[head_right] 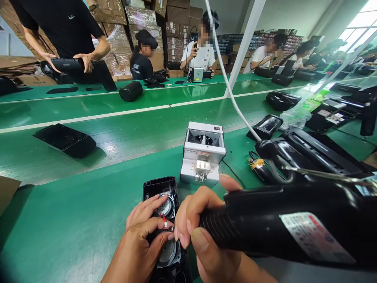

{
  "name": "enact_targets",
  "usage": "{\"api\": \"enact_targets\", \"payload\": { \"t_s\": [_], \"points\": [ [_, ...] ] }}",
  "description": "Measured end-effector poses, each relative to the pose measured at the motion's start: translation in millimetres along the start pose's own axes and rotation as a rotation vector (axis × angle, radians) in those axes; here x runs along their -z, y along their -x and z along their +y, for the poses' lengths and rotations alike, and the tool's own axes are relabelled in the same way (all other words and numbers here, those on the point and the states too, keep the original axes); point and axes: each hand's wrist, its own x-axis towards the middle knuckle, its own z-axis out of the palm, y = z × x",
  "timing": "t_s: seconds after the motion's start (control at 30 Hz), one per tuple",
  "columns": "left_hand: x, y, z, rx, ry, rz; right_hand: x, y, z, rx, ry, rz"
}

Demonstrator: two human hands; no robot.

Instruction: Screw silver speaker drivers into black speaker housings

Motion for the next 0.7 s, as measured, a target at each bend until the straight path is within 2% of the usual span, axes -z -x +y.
{"api": "enact_targets", "payload": {
  "t_s": [0.23, 0.4, 0.6, 0.7],
  "points": [
    [-5.0, 1, -1, -0.016, -0.033, 0.001, 2, 0, 3, -0.005, 0.016, -0.063],
    [-1.0, 0, 0, -0.06, -0.071, -0.056, 2, 0, 8, -0.034, 0.003, -0.081],
    [3.7, 4, 1, -0.133, -0.004, 0.033, 9, 11, 9, 0.019, 0.092, -0.094],
    [2.2, 8, -1, -0.124, 0.001, 0.047, 10, 15, 5, 0.072, 0.133, -0.052]
  ]
}}
